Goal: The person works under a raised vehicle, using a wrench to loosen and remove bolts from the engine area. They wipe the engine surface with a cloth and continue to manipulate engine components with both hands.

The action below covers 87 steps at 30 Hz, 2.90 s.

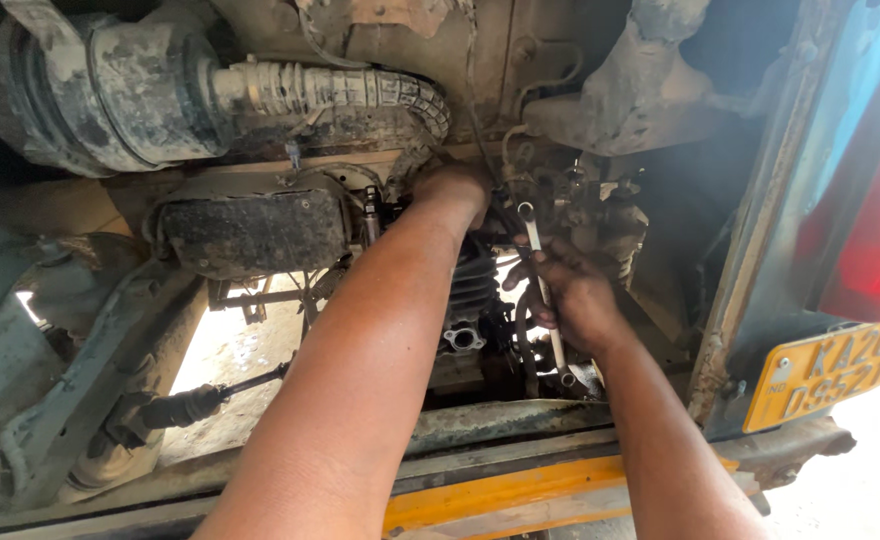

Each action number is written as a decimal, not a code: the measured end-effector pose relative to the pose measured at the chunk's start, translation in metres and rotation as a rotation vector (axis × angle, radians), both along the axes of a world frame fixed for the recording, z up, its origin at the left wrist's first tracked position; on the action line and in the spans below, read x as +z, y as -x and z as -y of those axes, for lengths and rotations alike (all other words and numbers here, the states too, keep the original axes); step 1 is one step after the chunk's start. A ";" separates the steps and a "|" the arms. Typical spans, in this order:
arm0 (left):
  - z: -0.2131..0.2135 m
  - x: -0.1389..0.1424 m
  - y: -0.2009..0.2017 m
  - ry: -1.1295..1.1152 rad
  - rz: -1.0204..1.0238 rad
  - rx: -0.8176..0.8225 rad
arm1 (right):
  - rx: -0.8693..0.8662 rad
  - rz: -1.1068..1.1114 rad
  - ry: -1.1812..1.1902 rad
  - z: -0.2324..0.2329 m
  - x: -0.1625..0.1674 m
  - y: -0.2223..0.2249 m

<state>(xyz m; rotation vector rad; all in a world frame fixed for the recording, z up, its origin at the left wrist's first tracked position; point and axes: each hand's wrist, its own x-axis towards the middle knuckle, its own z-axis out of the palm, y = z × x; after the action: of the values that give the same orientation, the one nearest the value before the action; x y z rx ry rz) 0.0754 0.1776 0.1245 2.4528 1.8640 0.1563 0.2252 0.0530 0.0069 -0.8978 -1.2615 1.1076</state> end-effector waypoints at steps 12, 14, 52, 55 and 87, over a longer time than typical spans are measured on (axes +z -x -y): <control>-0.002 -0.001 -0.001 -0.009 0.008 -0.012 | -0.468 1.062 -0.203 -0.053 0.047 0.003; -0.002 -0.001 -0.001 -0.010 0.006 -0.014 | -0.401 1.210 -0.218 -0.055 0.074 0.017; -0.011 -0.002 -0.005 -0.017 0.027 -0.002 | 0.046 1.859 0.227 -0.032 0.115 0.042; -0.013 -0.004 -0.006 -0.022 0.039 0.005 | -0.296 2.035 0.153 -0.005 0.099 0.068; -0.021 -0.005 -0.012 -0.051 0.073 0.002 | -0.478 1.848 -0.031 -0.011 0.107 0.013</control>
<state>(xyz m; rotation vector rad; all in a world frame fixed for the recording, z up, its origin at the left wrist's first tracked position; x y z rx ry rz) 0.0871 0.1988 0.1191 2.4425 1.8556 0.2923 0.2118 0.0641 0.1140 -2.1809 -2.1780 -0.4834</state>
